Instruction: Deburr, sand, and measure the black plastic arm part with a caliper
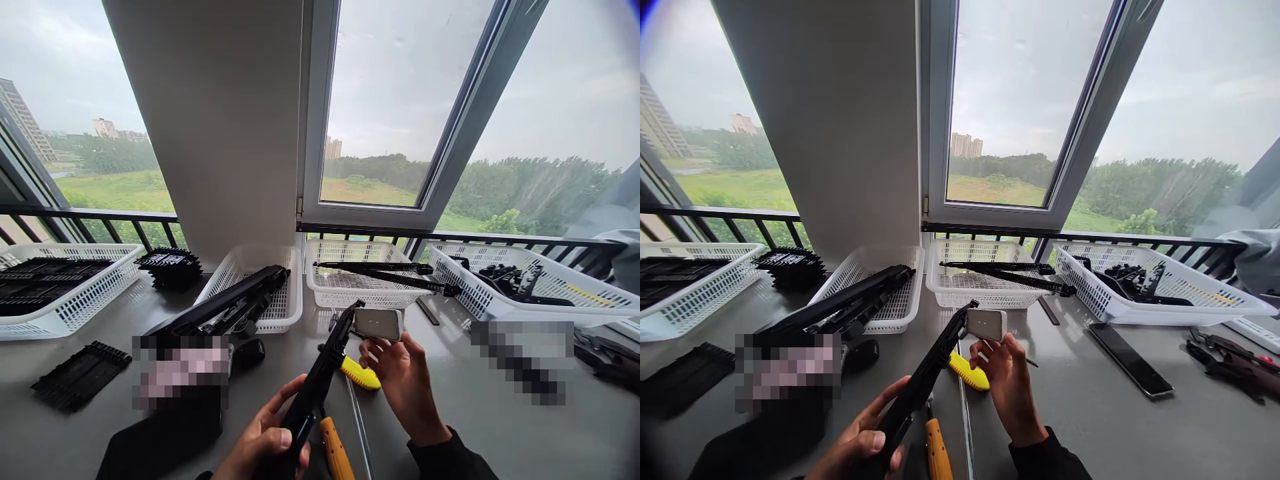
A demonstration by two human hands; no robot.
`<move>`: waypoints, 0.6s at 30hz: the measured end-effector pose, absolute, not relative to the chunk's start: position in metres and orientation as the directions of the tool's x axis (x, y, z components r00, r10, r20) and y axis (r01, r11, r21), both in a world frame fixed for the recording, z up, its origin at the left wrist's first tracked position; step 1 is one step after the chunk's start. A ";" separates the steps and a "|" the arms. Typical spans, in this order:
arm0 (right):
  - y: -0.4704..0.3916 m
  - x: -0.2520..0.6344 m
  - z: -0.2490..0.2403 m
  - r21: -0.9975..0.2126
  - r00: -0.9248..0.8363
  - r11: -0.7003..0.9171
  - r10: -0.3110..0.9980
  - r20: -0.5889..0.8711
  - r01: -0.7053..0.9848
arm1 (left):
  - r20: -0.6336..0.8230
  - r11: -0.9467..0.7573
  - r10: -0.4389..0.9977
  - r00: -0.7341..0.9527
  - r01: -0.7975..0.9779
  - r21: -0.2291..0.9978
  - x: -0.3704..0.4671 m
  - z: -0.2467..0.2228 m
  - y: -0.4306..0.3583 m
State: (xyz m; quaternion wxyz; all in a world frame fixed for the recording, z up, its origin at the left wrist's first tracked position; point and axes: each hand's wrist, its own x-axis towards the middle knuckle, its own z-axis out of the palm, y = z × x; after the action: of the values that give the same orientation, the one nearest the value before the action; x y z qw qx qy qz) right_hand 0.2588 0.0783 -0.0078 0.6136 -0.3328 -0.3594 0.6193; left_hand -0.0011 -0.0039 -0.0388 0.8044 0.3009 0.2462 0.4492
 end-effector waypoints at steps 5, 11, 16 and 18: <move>0.073 0.248 -0.019 -0.983 0.018 0.175 0.984 0.175 -0.061 | -0.124 0.377 0.883 0.453 -0.526 0.762 0.002 -0.034 -0.007; 0.069 0.240 -0.029 -0.983 0.033 0.184 0.983 0.183 -0.009 | -0.113 0.335 0.872 0.476 -0.413 0.847 0.003 -0.046 -0.020; 0.064 0.231 -0.033 -0.996 0.105 0.082 0.991 0.083 0.022 | -0.083 0.227 0.902 0.425 -0.300 0.927 0.003 -0.073 -0.025; 0.063 0.227 -0.029 -0.996 0.147 0.071 0.986 0.079 0.055 | -0.082 0.212 0.906 0.415 -0.277 0.937 0.004 -0.077 -0.025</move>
State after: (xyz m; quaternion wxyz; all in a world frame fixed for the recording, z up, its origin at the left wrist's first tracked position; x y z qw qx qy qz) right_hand 0.2267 0.0625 -0.0295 0.5418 -0.5292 -0.4920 0.4294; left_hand 0.0045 -0.0246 -0.0769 0.7008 0.4650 0.3386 0.4220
